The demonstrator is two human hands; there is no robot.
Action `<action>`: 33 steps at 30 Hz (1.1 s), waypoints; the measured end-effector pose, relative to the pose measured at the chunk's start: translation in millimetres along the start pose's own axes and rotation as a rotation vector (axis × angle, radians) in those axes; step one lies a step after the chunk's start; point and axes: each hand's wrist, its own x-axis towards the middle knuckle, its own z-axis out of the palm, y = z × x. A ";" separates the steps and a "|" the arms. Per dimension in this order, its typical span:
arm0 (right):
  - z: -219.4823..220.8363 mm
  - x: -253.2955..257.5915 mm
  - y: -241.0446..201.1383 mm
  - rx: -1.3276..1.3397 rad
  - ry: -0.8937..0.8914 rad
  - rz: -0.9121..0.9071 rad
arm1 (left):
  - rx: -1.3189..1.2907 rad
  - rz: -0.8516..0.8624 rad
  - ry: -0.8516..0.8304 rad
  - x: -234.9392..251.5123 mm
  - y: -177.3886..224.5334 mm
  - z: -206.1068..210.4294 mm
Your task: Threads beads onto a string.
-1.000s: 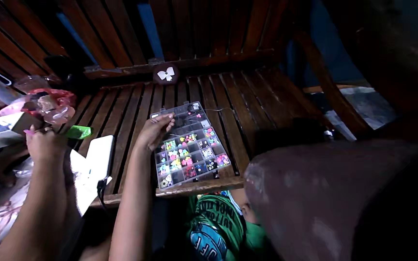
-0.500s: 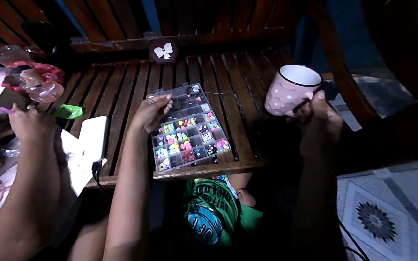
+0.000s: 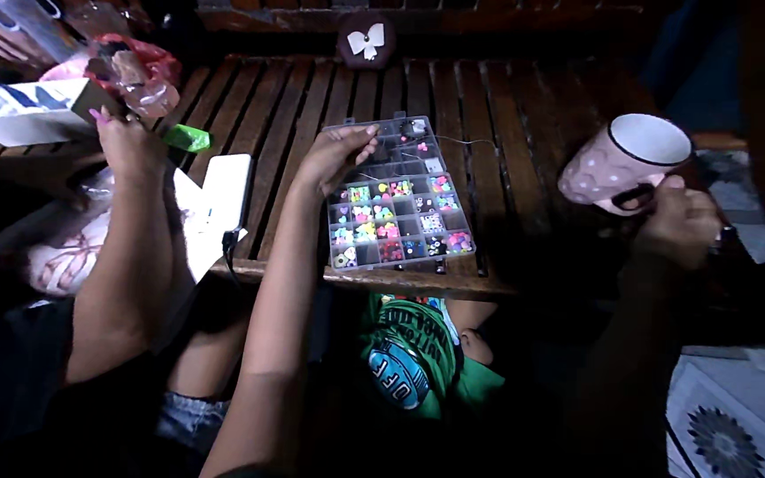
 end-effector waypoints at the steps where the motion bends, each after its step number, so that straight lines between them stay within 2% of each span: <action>1: -1.6 -0.3 -2.3 -0.035 0.062 -0.111 | -0.002 0.001 0.000 0.4 0.3 0.3; 3: 0.8 0.4 -13.7 -0.053 0.188 -0.392 | -0.003 0.006 -0.001 1.3 0.1 0.5; 5: 18.2 -1.7 -40.6 0.014 0.153 -0.592 | -0.008 0.003 -0.008 1.6 0.8 1.1; 7: 49.0 -7.3 -76.0 0.075 -0.126 -0.687 | -0.014 -0.011 -0.023 1.4 1.2 1.5; 11: 139.0 -3.8 -112.6 0.050 -0.895 -0.671 | -0.007 -0.058 -0.041 -1.4 3.1 3.0; 13: 174.2 -2.9 -112.9 0.007 -1.123 -0.632 | 0.011 -0.090 -0.044 -3.2 4.9 4.4; 14: 184.5 -4.6 -110.1 0.012 -1.168 -0.586 | 0.020 -0.105 -0.035 -3.1 5.9 5.0; 17: 196.6 -13.5 -93.8 0.090 -1.131 -0.465 | 0.041 -0.133 -0.026 -1.7 8.0 5.2; 23: 193.1 -24.4 -82.7 0.219 -1.050 -0.467 | 0.044 -0.110 -0.064 -2.7 6.7 4.7; 27: 196.8 -26.5 -83.2 0.272 -0.970 -0.381 | 0.078 -0.049 -0.068 -0.9 3.1 2.8; 30: 195.6 -24.3 -86.1 0.215 -0.939 -0.327 | 0.092 0.014 -0.050 0.9 1.1 1.5; 33: 190.0 -19.9 -90.9 0.059 -0.918 -0.371 | 0.042 0.058 0.024 1.9 1.3 0.8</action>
